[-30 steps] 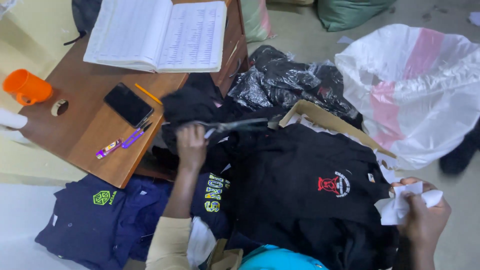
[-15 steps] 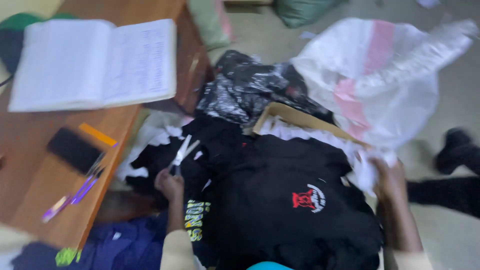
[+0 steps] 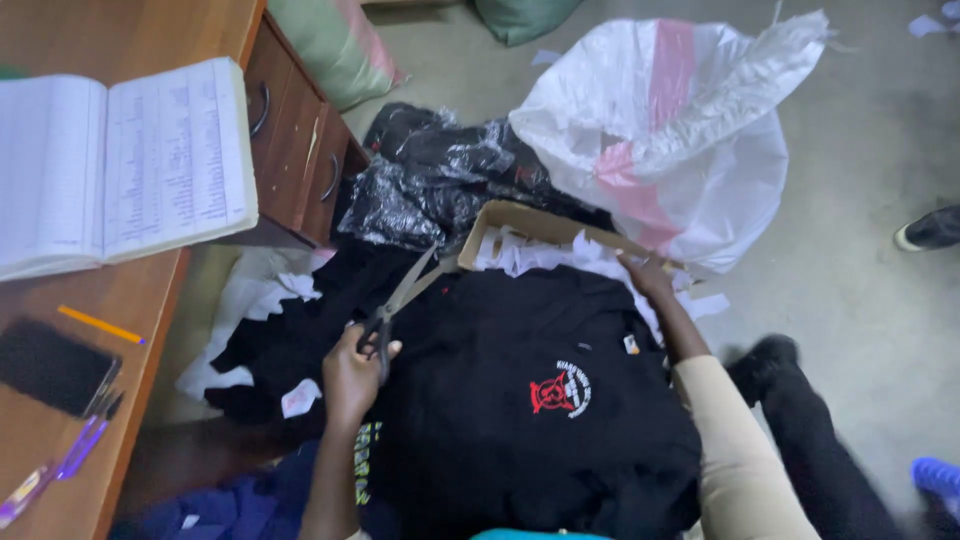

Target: The person is using a pair of scissors to cut off white fabric labels from a pile of black sweatshirts.

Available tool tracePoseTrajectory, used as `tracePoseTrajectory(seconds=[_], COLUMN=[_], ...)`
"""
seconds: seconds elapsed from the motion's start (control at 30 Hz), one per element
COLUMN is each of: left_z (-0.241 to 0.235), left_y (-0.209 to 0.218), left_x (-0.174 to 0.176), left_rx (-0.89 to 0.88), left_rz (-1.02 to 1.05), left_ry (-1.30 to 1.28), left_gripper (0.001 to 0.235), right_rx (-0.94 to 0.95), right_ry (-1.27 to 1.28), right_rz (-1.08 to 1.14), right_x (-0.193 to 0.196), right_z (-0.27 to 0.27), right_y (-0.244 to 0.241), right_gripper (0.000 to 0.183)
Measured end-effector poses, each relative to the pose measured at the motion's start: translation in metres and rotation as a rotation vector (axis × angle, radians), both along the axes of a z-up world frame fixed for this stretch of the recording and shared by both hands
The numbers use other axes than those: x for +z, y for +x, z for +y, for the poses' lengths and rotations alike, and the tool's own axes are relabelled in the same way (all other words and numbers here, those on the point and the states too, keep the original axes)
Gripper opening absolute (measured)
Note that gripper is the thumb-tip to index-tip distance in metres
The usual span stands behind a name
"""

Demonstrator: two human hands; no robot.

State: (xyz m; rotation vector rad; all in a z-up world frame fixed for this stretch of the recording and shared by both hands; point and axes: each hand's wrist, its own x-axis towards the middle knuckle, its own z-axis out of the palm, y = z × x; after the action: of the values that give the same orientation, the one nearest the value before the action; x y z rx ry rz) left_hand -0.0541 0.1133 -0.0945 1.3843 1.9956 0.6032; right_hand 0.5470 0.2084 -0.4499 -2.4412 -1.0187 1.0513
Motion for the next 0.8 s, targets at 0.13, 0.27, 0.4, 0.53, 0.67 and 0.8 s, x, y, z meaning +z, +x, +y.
tracePoseTrajectory(seconds=[0.13,0.27,0.4,0.53,0.67,0.8], left_z=[-0.025,-0.056,-0.088,-0.117,-0.124,-0.137], left_y=[0.007,0.03,0.067,0.086,0.074,0.058], left_x=[0.003,-0.004,0.026,0.084,0.103,0.119], left_rx=[-0.045,-0.147,-0.48,-0.668,-0.59,-0.464], left_rz=[-0.107,-0.702,-0.842,-0.901,-0.962,-1.038], left_ry=[-0.161,-0.203,-0.327,-0.31,-0.206,-0.07], left_gripper=[0.039,0.029,0.026,0.02,0.02,0.021], right_rx=[0.19,0.637,0.462,0.061,-0.243,0.124], right_ry=[0.286,0.297,0.037,0.37,1.167,1.547], right_rz=[-0.103,0.394,0.635,1.114,0.597,0.278], right_x=[0.204,0.33,0.395,0.421,0.497,0.461], right_z=[-0.104,-0.189,-0.222,-0.225,-0.224,-0.245], right_y=[-0.058,-0.143,-0.157,-0.141,-0.159,-0.227], right_gripper=[0.062,0.044,0.046,0.039,0.044,0.07])
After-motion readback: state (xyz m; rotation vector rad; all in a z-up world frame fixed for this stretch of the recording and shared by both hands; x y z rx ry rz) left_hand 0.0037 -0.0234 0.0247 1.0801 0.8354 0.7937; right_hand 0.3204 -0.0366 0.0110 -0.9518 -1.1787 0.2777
